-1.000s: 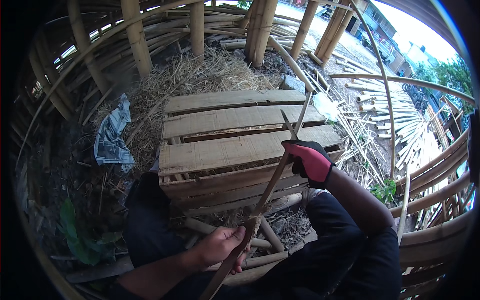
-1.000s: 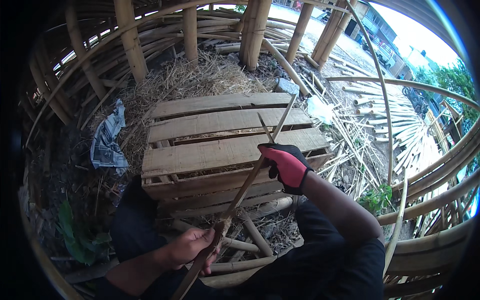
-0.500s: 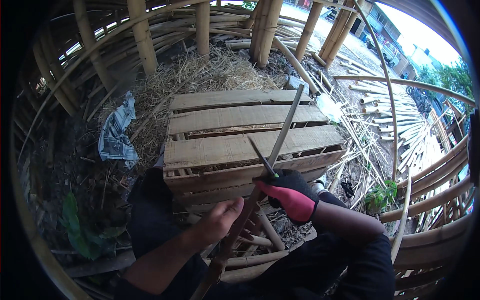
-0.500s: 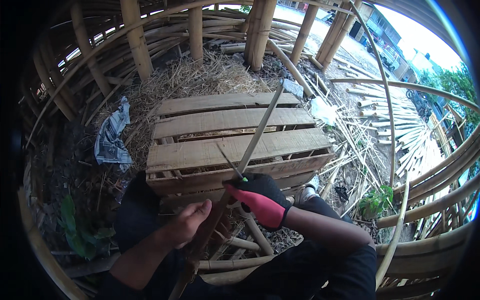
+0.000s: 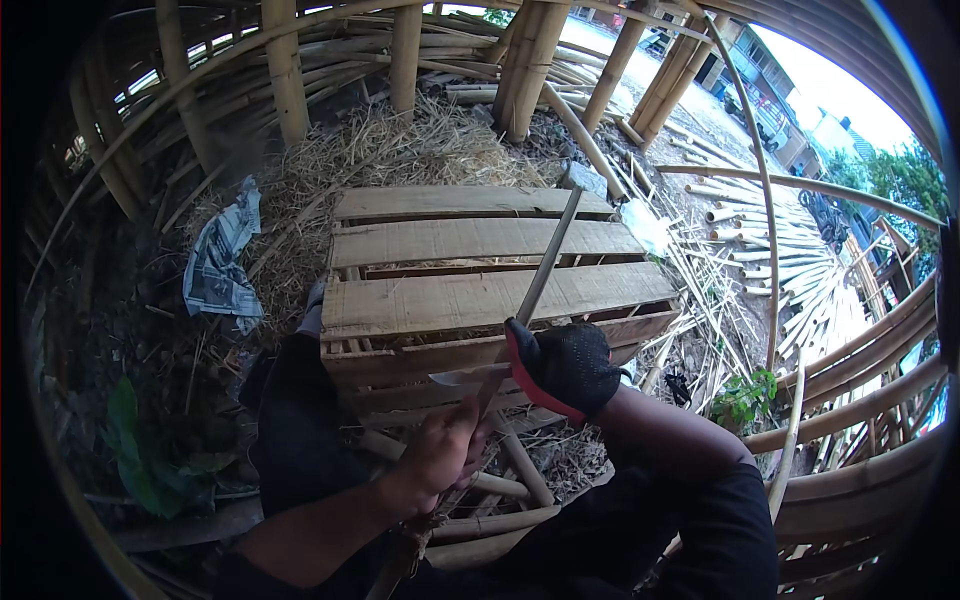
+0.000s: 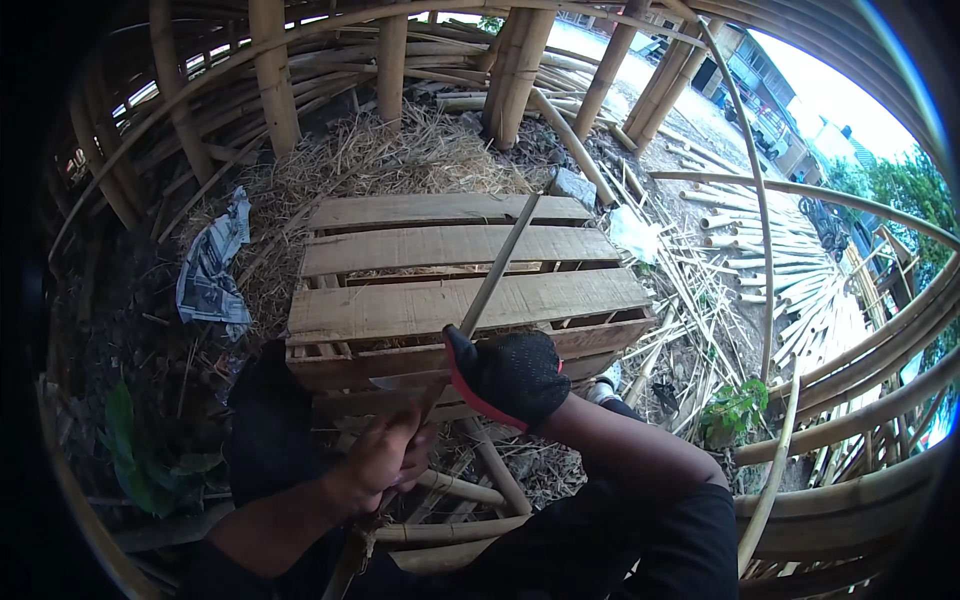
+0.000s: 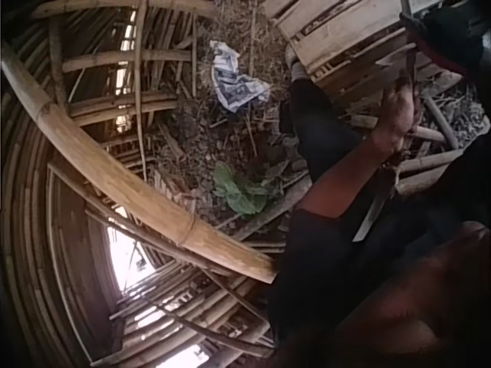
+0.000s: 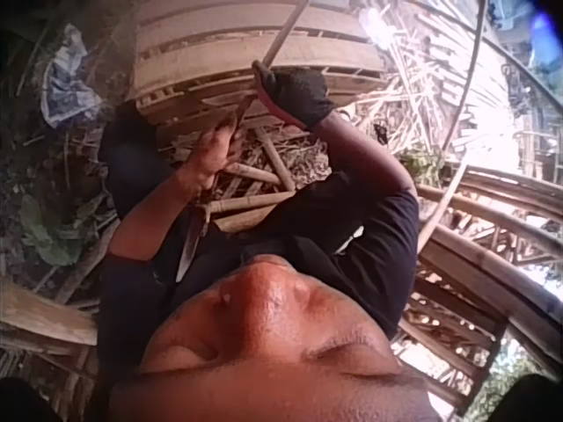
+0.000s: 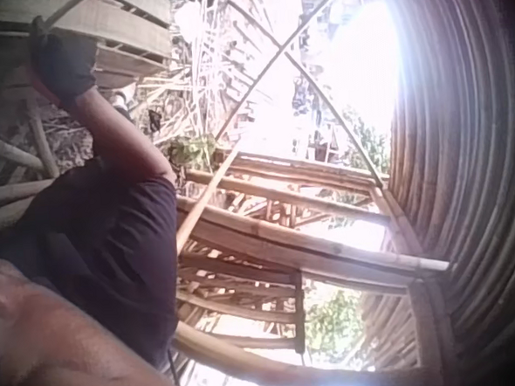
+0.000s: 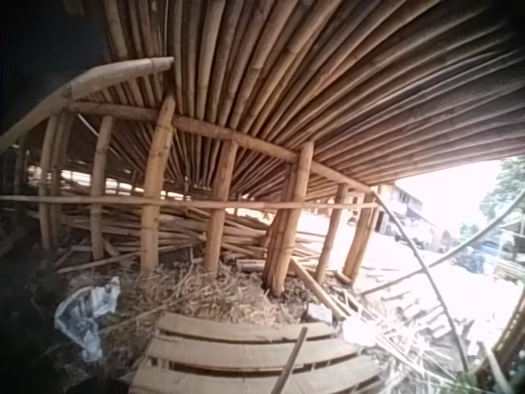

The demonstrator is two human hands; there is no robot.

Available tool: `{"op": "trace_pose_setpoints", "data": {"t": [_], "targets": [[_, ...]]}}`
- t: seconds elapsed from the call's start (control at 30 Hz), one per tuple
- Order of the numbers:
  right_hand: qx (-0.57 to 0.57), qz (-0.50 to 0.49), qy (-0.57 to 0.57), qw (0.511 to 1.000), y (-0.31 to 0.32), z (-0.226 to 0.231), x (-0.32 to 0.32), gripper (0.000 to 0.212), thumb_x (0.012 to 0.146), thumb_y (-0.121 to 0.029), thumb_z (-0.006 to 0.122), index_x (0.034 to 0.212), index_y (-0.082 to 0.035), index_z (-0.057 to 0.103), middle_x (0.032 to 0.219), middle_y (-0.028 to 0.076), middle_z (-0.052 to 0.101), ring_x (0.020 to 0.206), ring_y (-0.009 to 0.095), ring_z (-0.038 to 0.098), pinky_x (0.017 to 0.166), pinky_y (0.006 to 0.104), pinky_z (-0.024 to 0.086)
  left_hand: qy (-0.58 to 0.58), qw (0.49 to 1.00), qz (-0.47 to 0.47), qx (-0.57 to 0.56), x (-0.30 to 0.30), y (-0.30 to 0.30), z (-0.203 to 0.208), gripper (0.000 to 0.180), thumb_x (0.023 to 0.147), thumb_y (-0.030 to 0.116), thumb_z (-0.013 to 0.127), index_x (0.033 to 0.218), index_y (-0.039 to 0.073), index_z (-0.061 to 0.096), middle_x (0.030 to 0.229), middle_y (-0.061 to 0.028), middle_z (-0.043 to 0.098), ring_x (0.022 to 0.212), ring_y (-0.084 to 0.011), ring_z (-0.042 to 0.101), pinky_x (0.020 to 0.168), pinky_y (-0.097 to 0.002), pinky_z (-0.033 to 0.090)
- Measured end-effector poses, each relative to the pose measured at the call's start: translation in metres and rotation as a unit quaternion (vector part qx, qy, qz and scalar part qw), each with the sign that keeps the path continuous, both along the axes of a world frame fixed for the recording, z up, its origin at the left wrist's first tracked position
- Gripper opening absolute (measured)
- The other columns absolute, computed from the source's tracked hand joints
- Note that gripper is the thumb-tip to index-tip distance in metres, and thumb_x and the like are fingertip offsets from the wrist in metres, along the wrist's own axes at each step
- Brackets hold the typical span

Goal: Using a small knife to shave or trim a thin bamboo pole while supported by a wooden crate inside a bamboo structure.

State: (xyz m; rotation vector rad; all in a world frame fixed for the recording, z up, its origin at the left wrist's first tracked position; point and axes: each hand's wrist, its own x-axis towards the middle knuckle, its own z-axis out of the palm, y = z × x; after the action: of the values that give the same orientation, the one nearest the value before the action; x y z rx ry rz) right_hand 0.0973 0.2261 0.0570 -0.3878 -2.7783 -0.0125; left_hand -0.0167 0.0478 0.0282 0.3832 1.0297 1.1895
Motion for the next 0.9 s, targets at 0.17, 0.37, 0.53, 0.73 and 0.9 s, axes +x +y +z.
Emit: {"op": "trace_pose_setpoints", "data": {"t": [0.17,0.37,0.53,0.73,0.9], "targets": [[-0.025,-0.004,0.066,0.998,0.001,-0.002,-0.012,0.029,0.092,-0.027,0.054,0.08,-0.008,0.07,0.052,0.014,0.058,0.043,0.033,0.056,0.045,0.0425,0.044,-0.036,0.999,0.01,-0.002,-0.007,-0.005,0.005,0.045,0.099,0.054,0.035,0.073,0.016,0.038,0.054,0.0071,0.026,0.042,-0.005,0.024,0.041,-0.0231,0.024],[-0.013,-0.017,0.119,0.993,0.003,0.008,-0.024,0.038,0.088,-0.027,0.059,0.056,-0.007,0.062,0.047,0.013,0.054,0.042,0.032,0.055,0.044,0.0429,0.042,-0.082,0.997,0.01,0.0,-0.012,-0.007,0.015,0.044,0.098,0.054,0.037,0.074,0.017,0.038,0.054,0.0076,0.024,0.042,-0.005,0.023,0.042,-0.0226,0.023],[0.041,0.018,0.166,0.985,0.011,0.011,-0.034,0.04,0.086,-0.025,0.061,0.05,-0.008,0.059,0.046,0.014,0.052,0.041,0.033,0.052,0.044,0.0433,0.04,-0.111,0.994,0.012,0.01,-0.017,-0.006,0.016,0.043,0.098,0.054,0.037,0.075,0.019,0.038,0.054,0.0081,0.023,0.041,-0.0044,0.022,0.042,-0.0225,0.022],[0.058,0.011,0.193,0.979,0.012,0.015,-0.049,0.04,0.085,-0.023,0.062,0.048,-0.009,0.057,0.045,0.013,0.051,0.04,0.032,0.052,0.044,0.0434,0.04,-0.126,0.991,0.02,0.027,-0.024,-0.006,0.013,0.042,0.099,0.054,0.034,0.075,0.019,0.037,0.055,0.0085,0.022,0.042,-0.0042,0.02,0.042,-0.0226,0.021],[0.089,-0.125,0.217,0.964,0.089,0.012,-0.044,0.031,0.095,-0.029,0.05,0.077,-0.008,0.064,0.049,0.01,0.056,0.041,0.031,0.055,0.041,0.0423,0.041,-0.141,0.989,0.013,0.032,-0.023,-0.018,0.02,0.041,0.101,0.05,0.03,0.076,0.019,0.036,0.054,0.0079,0.021,0.041,-0.0048,0.019,0.041,-0.0222,0.021]]}}
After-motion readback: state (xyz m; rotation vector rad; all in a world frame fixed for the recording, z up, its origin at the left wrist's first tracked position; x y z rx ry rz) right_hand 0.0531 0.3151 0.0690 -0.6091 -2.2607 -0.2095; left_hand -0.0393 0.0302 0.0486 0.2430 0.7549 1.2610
